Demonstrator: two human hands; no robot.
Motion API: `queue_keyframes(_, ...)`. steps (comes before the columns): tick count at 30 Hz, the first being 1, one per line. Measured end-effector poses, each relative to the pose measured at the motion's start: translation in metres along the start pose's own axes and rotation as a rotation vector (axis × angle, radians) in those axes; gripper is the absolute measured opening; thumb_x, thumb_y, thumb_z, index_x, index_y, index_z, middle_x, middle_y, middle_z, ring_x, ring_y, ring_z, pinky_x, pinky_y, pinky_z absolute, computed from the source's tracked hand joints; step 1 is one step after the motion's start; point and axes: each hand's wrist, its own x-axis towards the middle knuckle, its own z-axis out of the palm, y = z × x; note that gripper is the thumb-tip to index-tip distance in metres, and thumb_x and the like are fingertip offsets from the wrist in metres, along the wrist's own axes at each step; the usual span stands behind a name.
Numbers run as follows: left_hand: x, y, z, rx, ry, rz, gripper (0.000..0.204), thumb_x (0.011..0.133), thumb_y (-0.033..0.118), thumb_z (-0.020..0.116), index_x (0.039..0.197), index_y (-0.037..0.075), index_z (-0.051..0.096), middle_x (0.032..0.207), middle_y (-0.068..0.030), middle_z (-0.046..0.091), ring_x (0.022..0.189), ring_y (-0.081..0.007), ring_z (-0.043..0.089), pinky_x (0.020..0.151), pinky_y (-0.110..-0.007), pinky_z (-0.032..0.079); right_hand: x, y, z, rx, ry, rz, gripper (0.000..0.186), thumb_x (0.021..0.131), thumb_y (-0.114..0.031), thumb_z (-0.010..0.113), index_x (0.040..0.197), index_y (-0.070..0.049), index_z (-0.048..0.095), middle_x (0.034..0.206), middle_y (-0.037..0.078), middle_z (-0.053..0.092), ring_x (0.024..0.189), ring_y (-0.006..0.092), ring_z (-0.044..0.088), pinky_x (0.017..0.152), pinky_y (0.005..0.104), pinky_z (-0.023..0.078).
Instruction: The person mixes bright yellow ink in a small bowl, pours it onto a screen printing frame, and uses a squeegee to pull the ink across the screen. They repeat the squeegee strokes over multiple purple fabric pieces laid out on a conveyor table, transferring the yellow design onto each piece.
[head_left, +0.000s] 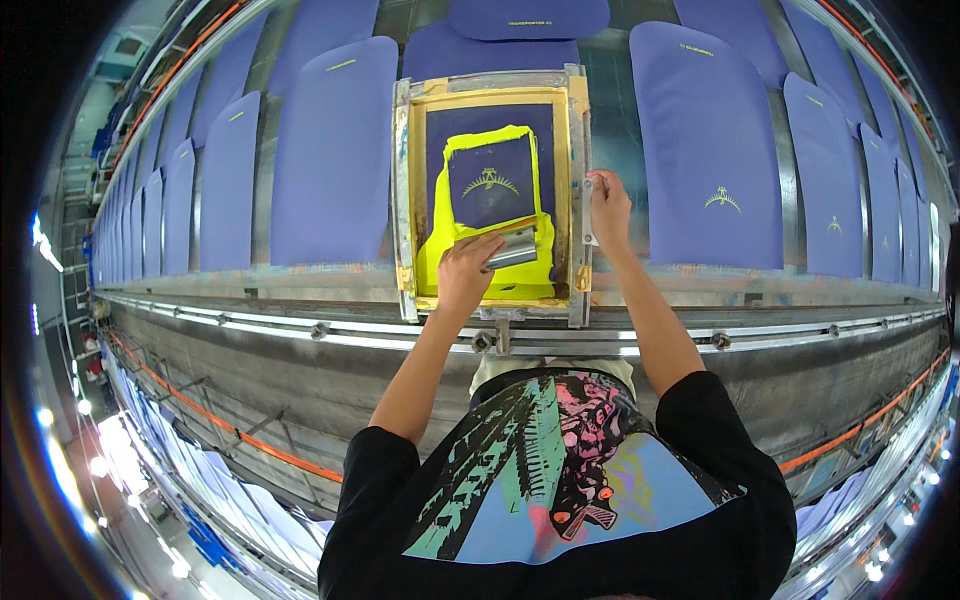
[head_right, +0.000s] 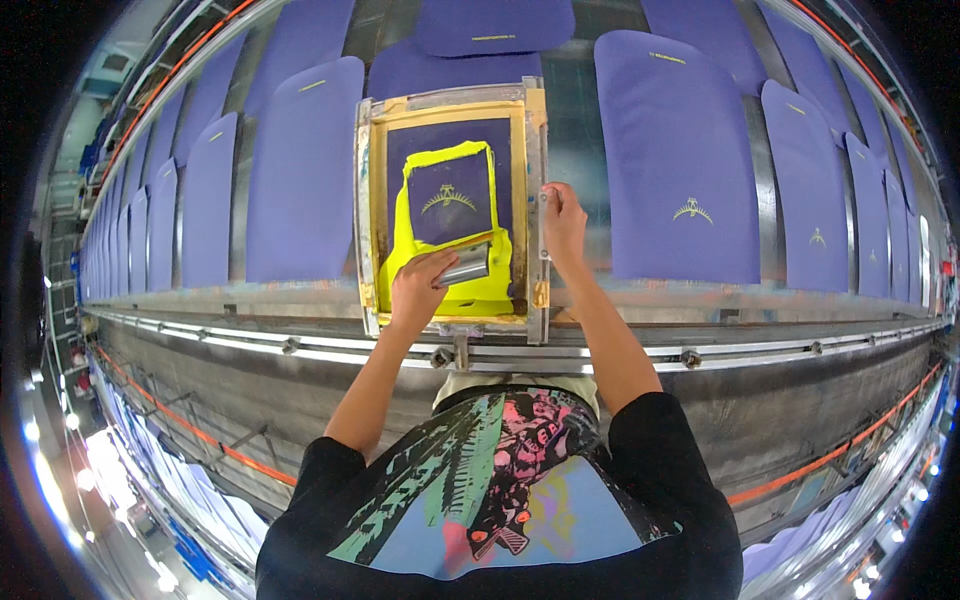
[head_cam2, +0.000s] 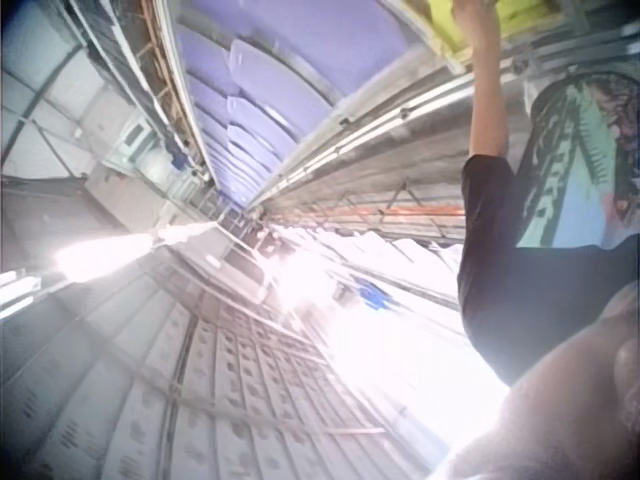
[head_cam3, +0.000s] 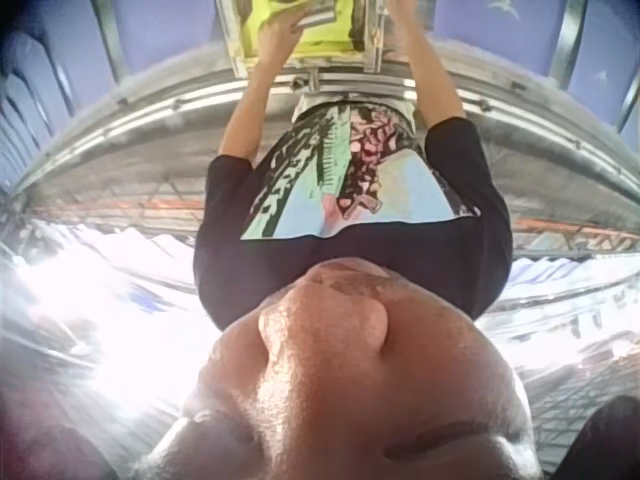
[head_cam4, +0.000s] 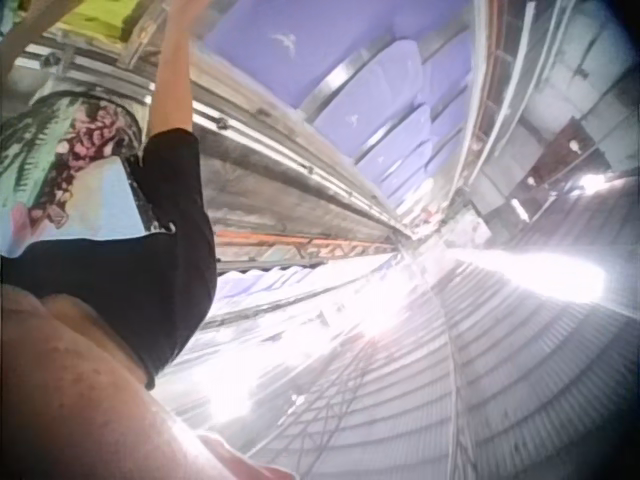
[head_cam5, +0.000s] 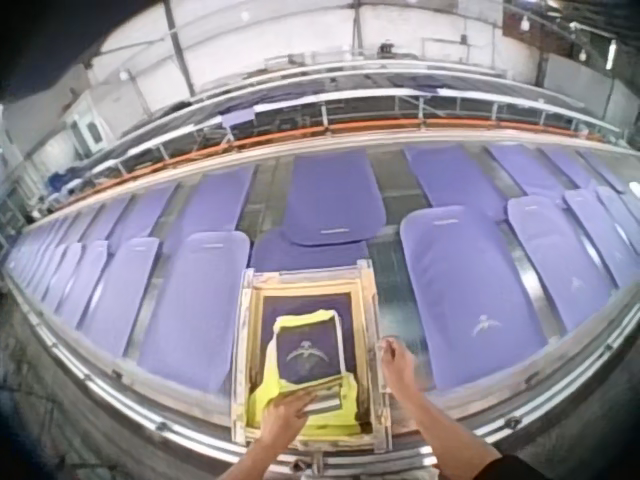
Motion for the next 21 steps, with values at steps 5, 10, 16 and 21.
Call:
queue_keyframes(5,-0.022,-0.023,-0.005,0.023,0.022,0.058,0.055,0.073,-0.002,0.070,0.124,0.016,0.076,0.133,0.0003,0.073,0.121,-0.0286,0.066,0.102,-0.044,0.053,0.000,0.007,0.013,-0.040,0.009,-0.001,0.018,0.106,-0.020,0.059,0.110,-0.005,0.070,0.072,0.013,0.060,0.061,0.0226,0.056,0.063,0.0384,0.046)
queue_keyframes(10,-0.057,-0.031,-0.006,0.170,-0.121,0.175,0.057,0.074,-0.001,0.072,0.127,0.019,0.075,0.137,0.0017,0.070,0.126,-0.0287,0.064,0.108,-0.047,0.049,0.002,0.023,0.021,-0.031,0.055,0.013,0.020,0.106,-0.021,0.061,0.110,-0.005,0.070,0.074,0.013,0.062,0.064,0.0237,0.057,0.066,0.0388,0.048)
queue_keyframes(16,0.036,-0.056,0.016,0.175,0.117,0.247,0.043,0.080,-0.005,0.067,0.111,0.022,0.078,0.116,-0.0006,0.078,0.103,-0.0293,0.075,0.093,-0.046,0.059,-0.001,0.001,0.012,-0.132,-0.028,0.149,0.018,0.106,-0.020,0.059,0.115,-0.007,0.069,0.083,0.017,0.068,0.072,0.0292,0.066,0.070,0.0405,0.050)
queue_keyframes(21,0.195,-0.073,-0.035,0.055,-0.149,-0.090,0.040,0.080,0.013,0.067,0.116,0.026,0.081,0.091,-0.0164,0.076,0.085,-0.0363,0.074,0.081,-0.047,0.061,0.003,0.019,0.026,-0.071,0.040,-0.022,0.019,0.108,-0.020,0.058,0.116,-0.007,0.068,0.080,0.015,0.064,0.070,0.0215,0.060,0.069,0.0358,0.048)
